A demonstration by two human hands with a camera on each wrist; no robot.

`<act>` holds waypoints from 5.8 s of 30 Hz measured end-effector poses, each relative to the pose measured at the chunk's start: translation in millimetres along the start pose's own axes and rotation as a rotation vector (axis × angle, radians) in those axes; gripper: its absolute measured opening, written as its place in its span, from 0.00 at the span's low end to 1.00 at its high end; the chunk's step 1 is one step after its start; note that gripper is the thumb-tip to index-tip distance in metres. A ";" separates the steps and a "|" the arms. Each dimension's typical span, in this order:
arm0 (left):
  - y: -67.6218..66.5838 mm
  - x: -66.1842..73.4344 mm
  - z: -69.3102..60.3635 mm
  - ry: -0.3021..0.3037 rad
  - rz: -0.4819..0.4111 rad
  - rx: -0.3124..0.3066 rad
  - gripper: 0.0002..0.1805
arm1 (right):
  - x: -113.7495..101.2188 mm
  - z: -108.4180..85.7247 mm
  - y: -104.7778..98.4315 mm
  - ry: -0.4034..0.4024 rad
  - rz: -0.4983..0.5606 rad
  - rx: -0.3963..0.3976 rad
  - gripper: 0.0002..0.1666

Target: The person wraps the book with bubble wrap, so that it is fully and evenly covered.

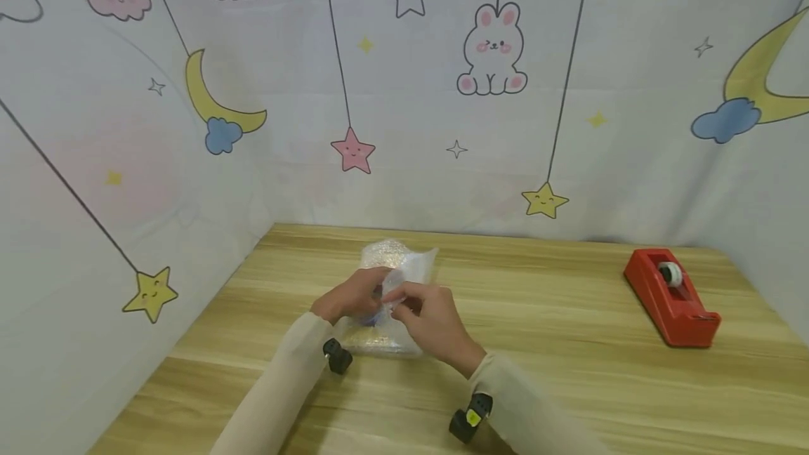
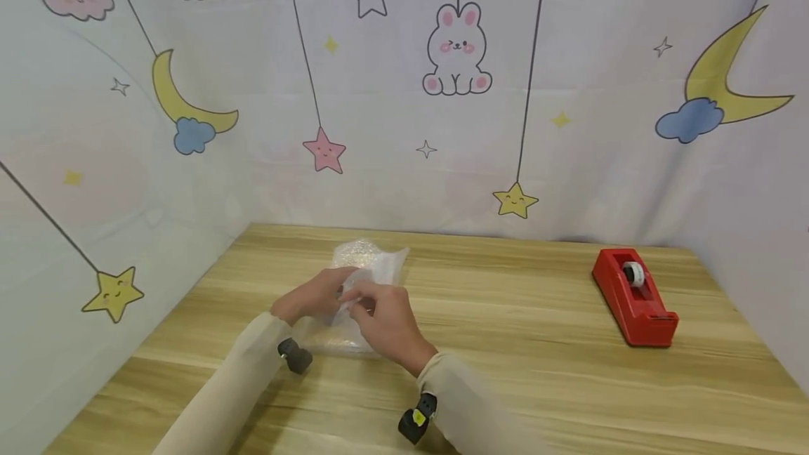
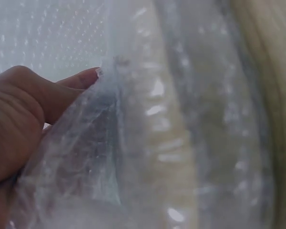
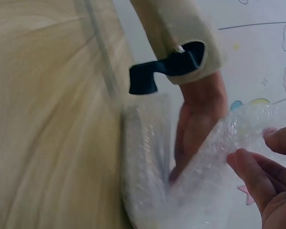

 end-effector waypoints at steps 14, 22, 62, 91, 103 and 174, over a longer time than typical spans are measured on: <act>-7.4 -11.9 -4.1 -0.124 -0.072 -0.042 0.32 | 2.3 11.0 34.7 -0.079 -0.189 -0.057 0.13; -7.3 -12.7 -4.4 -0.201 -0.219 -0.039 0.27 | 6.0 9.4 45.2 -0.097 -0.293 -0.074 0.14; -4.4 34.2 -9.5 -0.054 0.230 -0.037 0.24 | 10.1 0.6 53.2 -0.159 -0.889 -0.360 0.22; -4.6 20.1 -15.1 -0.068 0.292 -0.098 0.21 | 12.4 -22.8 -48.9 -0.131 -0.486 -0.451 0.15; 3.1 24.5 -13.6 -0.117 0.302 -0.059 0.20 | 41.8 -43.6 -148.0 -0.048 -0.567 -0.228 0.11; 9.1 30.3 -15.0 -0.119 0.321 -0.046 0.20 | 138.3 -100.0 -368.1 0.755 -0.300 0.427 0.38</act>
Point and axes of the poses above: each hand's wrist, its own z-axis towards the middle knuckle, its own y-axis out of the palm, x = y × z, the point moved 3 cm from there along z, towards the middle knuckle, and after that the axes turned 13 degrees about y, right-handed, at the moved point
